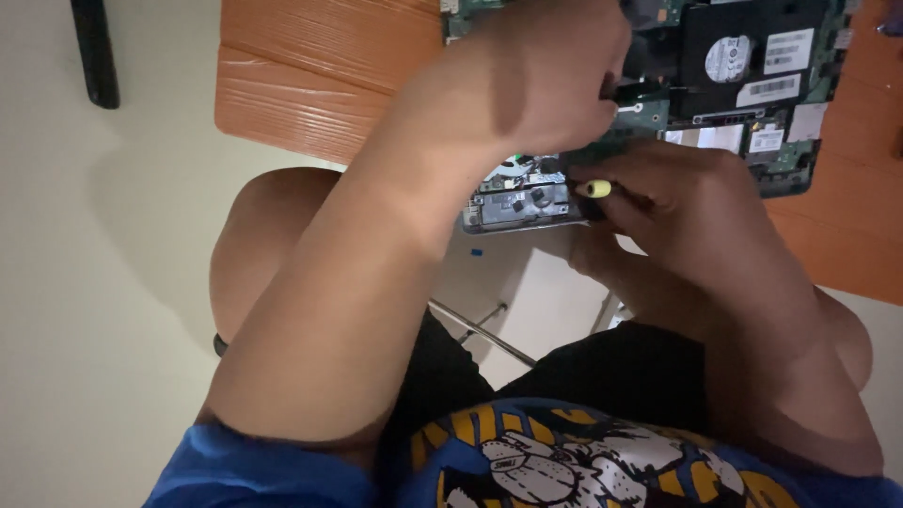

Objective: Disassembling the internal components of a laptop using a screwdriver and prying tools.

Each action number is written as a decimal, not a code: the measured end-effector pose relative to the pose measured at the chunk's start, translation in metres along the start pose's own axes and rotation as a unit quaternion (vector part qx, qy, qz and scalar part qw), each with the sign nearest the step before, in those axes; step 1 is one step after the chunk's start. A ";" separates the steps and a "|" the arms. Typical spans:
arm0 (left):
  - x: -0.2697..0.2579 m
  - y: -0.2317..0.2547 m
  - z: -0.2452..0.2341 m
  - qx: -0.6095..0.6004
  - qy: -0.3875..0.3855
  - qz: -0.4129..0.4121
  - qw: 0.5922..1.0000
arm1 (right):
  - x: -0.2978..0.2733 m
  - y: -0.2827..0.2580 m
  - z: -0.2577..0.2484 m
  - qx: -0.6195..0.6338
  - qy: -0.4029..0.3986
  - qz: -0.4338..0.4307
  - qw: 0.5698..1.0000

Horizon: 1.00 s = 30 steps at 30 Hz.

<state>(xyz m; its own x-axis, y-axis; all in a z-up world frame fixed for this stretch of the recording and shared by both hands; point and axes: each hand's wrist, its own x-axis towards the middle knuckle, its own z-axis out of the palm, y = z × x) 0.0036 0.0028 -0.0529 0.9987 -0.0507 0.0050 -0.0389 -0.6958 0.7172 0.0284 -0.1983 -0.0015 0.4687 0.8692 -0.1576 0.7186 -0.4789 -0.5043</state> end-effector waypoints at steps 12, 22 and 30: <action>-0.004 0.007 -0.013 -0.027 -0.032 -0.026 0.999 | 0.002 0.020 -0.007 0.131 -0.070 0.038 0.988; -0.006 0.010 -0.020 -0.047 -0.042 -0.040 0.997 | -0.002 0.022 -0.019 0.210 -0.042 0.086 0.973; -0.007 0.001 -0.015 -0.027 -0.011 -0.004 1.000 | -0.013 0.048 0.011 0.281 0.132 0.006 0.951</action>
<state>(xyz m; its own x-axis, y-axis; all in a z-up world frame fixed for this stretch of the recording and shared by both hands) -0.0034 0.0127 -0.0416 0.9979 -0.0628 -0.0158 -0.0294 -0.6565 0.7538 0.0513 -0.2316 -0.0325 0.6420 0.7665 0.0150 0.3595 -0.2837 -0.8890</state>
